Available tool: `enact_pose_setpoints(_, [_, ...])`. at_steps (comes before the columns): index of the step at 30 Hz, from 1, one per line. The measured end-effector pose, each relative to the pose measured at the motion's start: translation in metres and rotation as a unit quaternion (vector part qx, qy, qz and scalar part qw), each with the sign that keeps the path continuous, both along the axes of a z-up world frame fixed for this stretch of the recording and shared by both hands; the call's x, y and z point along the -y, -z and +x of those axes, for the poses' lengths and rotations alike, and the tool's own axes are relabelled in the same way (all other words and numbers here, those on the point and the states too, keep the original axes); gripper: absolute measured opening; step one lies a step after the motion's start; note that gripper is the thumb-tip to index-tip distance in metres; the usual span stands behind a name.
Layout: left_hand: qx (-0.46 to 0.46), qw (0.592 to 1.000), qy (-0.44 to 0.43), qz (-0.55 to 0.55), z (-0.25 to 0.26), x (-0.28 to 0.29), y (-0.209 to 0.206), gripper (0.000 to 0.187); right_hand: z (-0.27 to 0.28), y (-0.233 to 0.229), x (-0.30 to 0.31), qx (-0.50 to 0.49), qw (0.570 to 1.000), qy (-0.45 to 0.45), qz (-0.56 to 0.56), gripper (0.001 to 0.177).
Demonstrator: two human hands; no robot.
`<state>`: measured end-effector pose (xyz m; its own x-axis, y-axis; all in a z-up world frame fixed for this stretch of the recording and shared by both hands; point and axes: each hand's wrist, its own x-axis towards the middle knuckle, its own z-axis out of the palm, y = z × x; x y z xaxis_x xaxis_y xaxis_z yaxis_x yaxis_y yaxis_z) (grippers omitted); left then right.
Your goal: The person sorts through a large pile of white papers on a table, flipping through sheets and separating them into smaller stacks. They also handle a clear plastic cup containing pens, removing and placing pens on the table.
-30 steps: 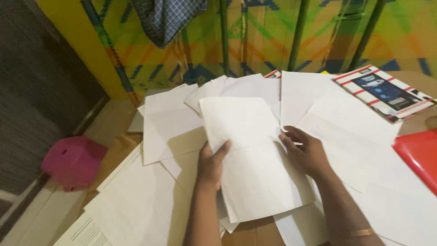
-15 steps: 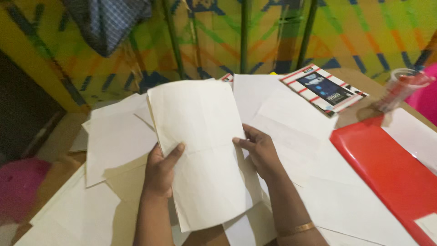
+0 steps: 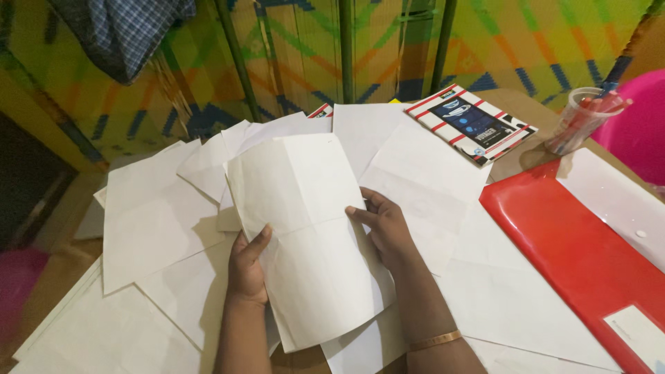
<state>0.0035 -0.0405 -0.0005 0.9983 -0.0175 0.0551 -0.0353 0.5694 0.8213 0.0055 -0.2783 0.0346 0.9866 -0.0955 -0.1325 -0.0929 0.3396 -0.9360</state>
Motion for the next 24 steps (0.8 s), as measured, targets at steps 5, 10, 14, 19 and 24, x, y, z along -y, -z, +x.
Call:
enact_pose_setpoints(5, [-0.030,0.999,-0.032,-0.008,-0.004,0.002,0.004,0.053,-0.005,0.002,0.000,0.014,1.000,-0.003,-0.005,0.049])
enact_pose_setpoints(10, [-0.028,0.999,-0.009,-0.014,-0.016,0.006,0.005,0.057,-0.015,0.010,-0.001,0.017,0.999,0.034,0.023,0.050])
enact_pose_setpoints(14, [-0.001,0.999,0.034,-0.033,-0.026,0.006,0.000,0.060,-0.026,0.015,0.001,0.013,0.999,0.050,-0.010,0.050])
enact_pose_setpoints(19, [-0.018,1.000,0.011,0.018,-0.036,0.007,-0.011,0.063,-0.038,0.020,0.002,0.045,0.997,0.053,-0.015,0.051])
enact_pose_setpoints(24, [0.000,1.000,0.022,-0.004,-0.039,0.005,-0.009,0.063,-0.043,0.026,0.001,0.053,0.997,0.057,-0.006,0.051])
